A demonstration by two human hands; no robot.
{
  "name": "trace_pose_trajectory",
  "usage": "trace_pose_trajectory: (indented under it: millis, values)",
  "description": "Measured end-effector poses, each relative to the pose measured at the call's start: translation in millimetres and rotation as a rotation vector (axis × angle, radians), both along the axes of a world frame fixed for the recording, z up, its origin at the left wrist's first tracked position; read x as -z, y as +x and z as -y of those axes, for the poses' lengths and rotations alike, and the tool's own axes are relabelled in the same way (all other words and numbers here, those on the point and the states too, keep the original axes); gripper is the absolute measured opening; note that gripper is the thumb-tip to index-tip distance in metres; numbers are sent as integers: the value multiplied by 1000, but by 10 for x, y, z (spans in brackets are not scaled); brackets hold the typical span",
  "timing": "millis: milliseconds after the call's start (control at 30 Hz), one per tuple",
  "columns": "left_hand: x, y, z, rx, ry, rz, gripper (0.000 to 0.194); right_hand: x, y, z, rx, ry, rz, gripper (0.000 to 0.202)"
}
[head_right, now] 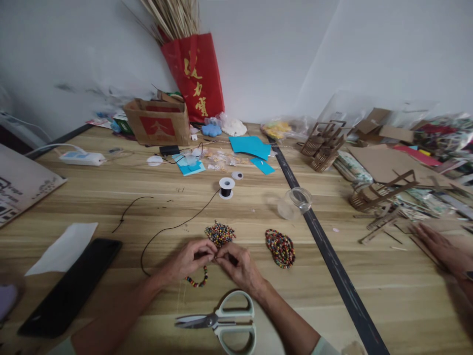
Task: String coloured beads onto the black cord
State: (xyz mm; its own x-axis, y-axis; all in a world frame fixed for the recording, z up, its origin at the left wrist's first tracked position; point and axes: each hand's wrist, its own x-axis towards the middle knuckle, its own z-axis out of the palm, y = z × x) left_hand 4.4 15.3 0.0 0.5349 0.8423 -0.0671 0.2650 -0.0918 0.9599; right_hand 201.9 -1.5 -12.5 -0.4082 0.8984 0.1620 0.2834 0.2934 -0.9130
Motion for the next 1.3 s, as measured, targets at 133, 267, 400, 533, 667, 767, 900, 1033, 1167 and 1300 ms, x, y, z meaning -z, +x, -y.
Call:
trace_pose_trajectory:
  millis: [133,267,400,533,667,767,900,1033,1167,1300]
  values:
    - [-13,-3,-15,-23,70,-46,16,-35,-1,-9,-24,76,-12,19]
    - [-13,-6,-26,-13,26,13,18,-59,3,-12,-32,131,-22,20]
    - [-19,-7,-21,8,-51,75,16,-48,10,-12,-24,136,-12,20]
    - [-27,-3,-17,25,-119,107,16,-50,5,-10,-23,121,-11,21]
    - [-27,4,-18,18,-137,117,14,-63,-3,-9,-22,132,-17,20]
    - [-1,8,-22,-10,-126,83,12,-54,0,-11,-24,135,-12,19]
    - [59,6,-31,-21,-84,41,9,-35,7,-12,-32,130,0,20]
    - [78,5,-34,-31,-30,-13,9,-32,10,-9,-31,115,11,21]
    - [55,11,-34,-45,-13,-36,9,-42,11,-6,-40,113,10,20]
    - [52,13,-35,-46,-23,-21,9,-58,11,-4,-26,107,21,20]
